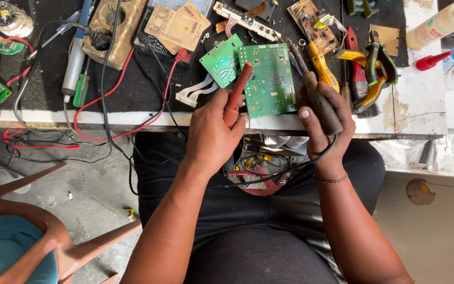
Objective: The person sits cross-legged and uses a soldering iron to work on a green circuit board held in their left hand. They then switch to a screwdriver to adjust components on the board, flipping it over to access different sides.
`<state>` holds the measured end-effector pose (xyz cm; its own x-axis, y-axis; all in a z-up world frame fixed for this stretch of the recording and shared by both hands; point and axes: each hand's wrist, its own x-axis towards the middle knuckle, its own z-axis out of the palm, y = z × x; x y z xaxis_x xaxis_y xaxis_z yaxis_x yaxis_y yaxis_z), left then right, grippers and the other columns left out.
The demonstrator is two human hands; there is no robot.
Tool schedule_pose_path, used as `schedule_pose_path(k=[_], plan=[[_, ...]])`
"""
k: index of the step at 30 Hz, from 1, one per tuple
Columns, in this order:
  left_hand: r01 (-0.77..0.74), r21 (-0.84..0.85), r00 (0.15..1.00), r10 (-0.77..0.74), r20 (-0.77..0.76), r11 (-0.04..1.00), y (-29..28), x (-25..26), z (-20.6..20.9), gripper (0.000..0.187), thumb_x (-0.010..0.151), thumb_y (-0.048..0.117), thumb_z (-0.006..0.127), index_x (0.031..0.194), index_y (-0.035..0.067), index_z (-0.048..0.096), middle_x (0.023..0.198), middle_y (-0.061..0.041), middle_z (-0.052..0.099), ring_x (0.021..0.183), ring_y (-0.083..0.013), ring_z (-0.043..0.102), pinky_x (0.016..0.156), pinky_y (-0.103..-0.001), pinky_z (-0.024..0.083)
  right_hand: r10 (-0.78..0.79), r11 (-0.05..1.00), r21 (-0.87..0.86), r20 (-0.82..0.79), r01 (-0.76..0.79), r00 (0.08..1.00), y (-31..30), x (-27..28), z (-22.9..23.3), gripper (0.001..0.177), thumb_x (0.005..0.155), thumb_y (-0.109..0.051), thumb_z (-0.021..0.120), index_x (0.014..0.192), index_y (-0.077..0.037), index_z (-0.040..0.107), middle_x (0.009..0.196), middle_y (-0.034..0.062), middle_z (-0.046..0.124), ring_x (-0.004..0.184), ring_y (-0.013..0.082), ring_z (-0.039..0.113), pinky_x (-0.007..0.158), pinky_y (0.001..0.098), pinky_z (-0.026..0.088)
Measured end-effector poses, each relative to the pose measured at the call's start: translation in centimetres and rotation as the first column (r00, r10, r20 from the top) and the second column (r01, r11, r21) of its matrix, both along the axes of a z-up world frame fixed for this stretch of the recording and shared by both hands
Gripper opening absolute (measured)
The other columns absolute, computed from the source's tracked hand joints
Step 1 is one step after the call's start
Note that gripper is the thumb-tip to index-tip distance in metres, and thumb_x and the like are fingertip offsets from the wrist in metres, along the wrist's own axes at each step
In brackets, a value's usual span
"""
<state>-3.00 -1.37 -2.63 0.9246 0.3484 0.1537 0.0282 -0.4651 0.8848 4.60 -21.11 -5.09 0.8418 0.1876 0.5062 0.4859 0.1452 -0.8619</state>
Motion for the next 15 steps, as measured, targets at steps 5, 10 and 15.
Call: schedule_pose_path(k=[5, 10, 15], plan=[[0.027, 0.04, 0.996, -0.024, -0.08, 0.999, 0.2, 0.0, 0.3, 0.027, 0.081, 0.008, 0.076, 0.104, 0.012, 0.063, 0.095, -0.016, 0.076, 0.089, -0.0407, 0.075, 0.075, -0.047, 0.059, -0.003, 1.0, -0.024, 0.008, 0.003, 1.0, -0.8, 0.4, -0.6, 0.052, 0.094, 0.008, 0.077, 0.138, 0.013, 0.05, 0.126, 0.036, 0.063, 0.124, 0.0445, 0.062, 0.102, 0.0568, 0.057], [0.032, 0.053, 0.992, -0.026, -0.12, 0.998, 0.2, 0.4, 0.5, 0.025, 0.082, 0.01, 0.075, 0.104, 0.013, 0.063, 0.092, -0.018, 0.075, 0.088, -0.043, 0.074, 0.076, -0.049, 0.058, -0.012, 0.999, -0.037, -0.017, 0.011, 1.0, -0.9, 0.5, -1.3, 0.053, 0.092, 0.008, 0.079, 0.137, 0.013, 0.052, 0.124, 0.0351, 0.065, 0.122, 0.044, 0.062, 0.103, 0.0562, 0.057], [0.03, 0.051, 0.99, -0.022, -0.14, 0.998, 0.3, 0.2, 0.1, 0.025, 0.081, 0.012, 0.076, 0.101, 0.016, 0.062, 0.09, -0.016, 0.075, 0.087, -0.0425, 0.074, 0.076, -0.048, 0.059, -0.011, 0.998, -0.06, -0.002, 0.011, 1.0, -1.5, 0.5, -0.8, 0.041, 0.098, 0.004, 0.073, 0.134, 0.013, 0.055, 0.123, 0.0351, 0.065, 0.121, 0.0454, 0.064, 0.102, 0.0583, 0.058]])
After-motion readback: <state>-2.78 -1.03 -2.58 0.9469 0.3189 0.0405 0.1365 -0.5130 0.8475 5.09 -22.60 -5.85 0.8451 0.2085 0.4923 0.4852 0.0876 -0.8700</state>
